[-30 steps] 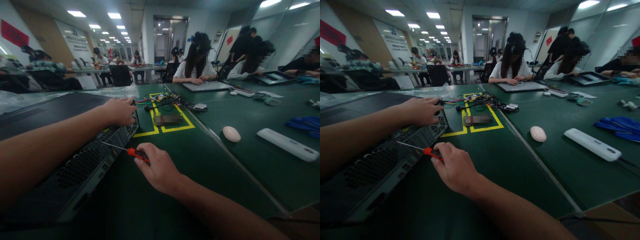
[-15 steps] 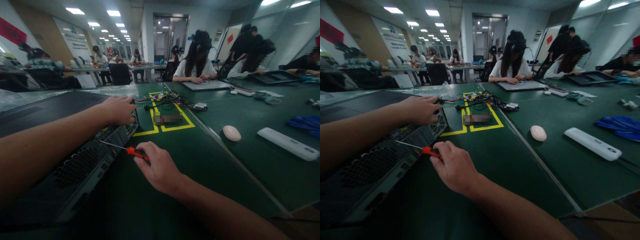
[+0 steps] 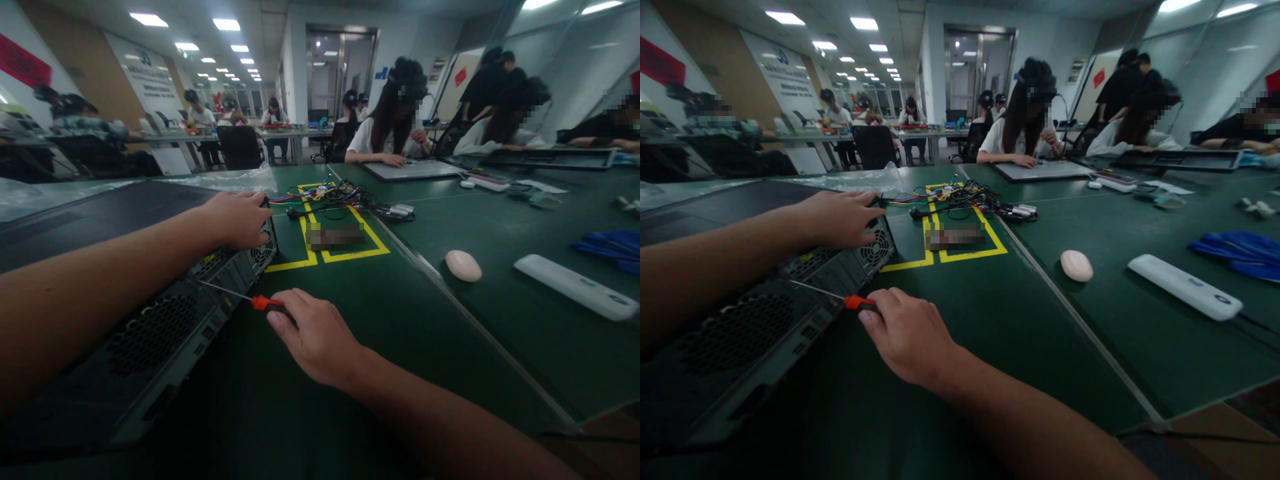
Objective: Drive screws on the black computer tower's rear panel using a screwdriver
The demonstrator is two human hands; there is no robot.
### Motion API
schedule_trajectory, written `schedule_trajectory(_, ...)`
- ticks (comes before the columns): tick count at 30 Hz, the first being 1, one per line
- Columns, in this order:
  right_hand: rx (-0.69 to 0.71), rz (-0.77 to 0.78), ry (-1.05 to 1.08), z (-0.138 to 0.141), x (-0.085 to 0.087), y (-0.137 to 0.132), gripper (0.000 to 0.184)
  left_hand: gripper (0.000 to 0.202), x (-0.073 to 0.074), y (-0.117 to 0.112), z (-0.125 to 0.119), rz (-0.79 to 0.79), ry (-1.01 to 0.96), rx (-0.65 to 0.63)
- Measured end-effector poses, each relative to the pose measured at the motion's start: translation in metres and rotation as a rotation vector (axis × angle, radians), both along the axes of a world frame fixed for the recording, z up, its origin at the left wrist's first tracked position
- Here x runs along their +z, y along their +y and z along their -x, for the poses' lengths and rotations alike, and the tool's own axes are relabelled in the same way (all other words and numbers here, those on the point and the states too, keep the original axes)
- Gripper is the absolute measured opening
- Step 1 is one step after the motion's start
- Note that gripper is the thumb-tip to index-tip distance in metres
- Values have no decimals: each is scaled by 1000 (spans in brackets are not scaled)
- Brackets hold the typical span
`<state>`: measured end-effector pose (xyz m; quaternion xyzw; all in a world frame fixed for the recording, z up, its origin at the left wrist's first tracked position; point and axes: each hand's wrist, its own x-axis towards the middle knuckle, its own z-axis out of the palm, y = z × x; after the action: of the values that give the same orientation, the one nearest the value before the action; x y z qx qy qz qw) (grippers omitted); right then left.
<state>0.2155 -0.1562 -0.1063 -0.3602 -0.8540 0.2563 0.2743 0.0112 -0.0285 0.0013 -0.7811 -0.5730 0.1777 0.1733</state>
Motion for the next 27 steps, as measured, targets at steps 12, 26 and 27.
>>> schedule_trajectory(12,-13,5,118,1,-5,-1,22,69,-2,5,4,21,-20,-7)
schedule_trajectory(26,-29,-64,161,-1,-3,2,13,70,-2,2,0,14,-32,12)
schedule_trajectory(27,-30,-61,164,-1,-3,2,12,69,-2,1,0,14,-33,13)
